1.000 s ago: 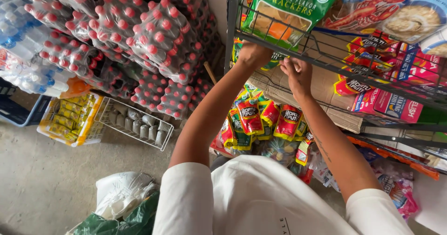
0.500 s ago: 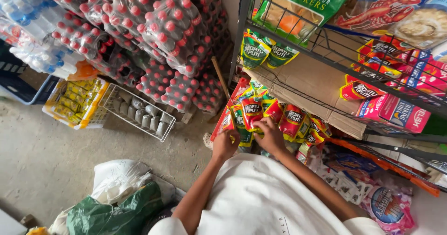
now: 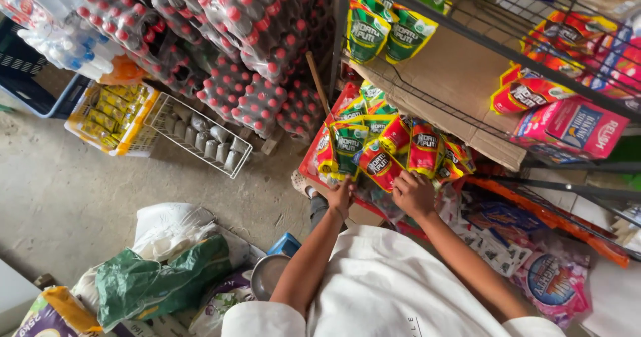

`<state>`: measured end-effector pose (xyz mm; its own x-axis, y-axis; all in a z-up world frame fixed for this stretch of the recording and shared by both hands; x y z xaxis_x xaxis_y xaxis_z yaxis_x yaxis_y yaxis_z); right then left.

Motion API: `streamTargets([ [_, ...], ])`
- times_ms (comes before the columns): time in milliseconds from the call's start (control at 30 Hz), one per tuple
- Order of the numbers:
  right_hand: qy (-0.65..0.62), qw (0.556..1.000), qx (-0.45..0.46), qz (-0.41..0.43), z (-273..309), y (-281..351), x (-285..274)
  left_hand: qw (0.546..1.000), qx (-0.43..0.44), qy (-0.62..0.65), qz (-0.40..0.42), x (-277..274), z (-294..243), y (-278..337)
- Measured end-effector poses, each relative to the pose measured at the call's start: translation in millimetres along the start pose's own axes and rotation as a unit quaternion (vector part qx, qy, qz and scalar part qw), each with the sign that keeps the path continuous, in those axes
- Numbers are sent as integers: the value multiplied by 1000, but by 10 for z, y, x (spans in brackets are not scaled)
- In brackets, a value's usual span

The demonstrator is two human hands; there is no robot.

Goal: The person is organizing and stocking small condiment sachets in a crate and on a store shelf.

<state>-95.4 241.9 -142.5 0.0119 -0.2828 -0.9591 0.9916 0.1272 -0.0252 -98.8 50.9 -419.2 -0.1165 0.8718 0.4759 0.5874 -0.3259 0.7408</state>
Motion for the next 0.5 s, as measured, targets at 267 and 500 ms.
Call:
streamTargets([
  [267, -105, 992, 71, 28, -132, 465, -48, 992, 96, 77, 9, -8, -118, -219],
  [500, -564, 805, 163, 81, -319, 704, 423, 955, 76, 234, 164, 558, 242, 183],
])
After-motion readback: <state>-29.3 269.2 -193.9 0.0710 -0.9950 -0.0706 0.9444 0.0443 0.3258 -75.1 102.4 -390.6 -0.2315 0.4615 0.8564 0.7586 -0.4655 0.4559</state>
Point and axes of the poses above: each hand's wrist, its own y-axis away from the middle knuckle, its own x-axis out of the palm, z = x × y, the point moved 8 cm from there along -y, towards the middle knuckle, and after that the axes turned 15 degrees about z, right-handed, at the moved point
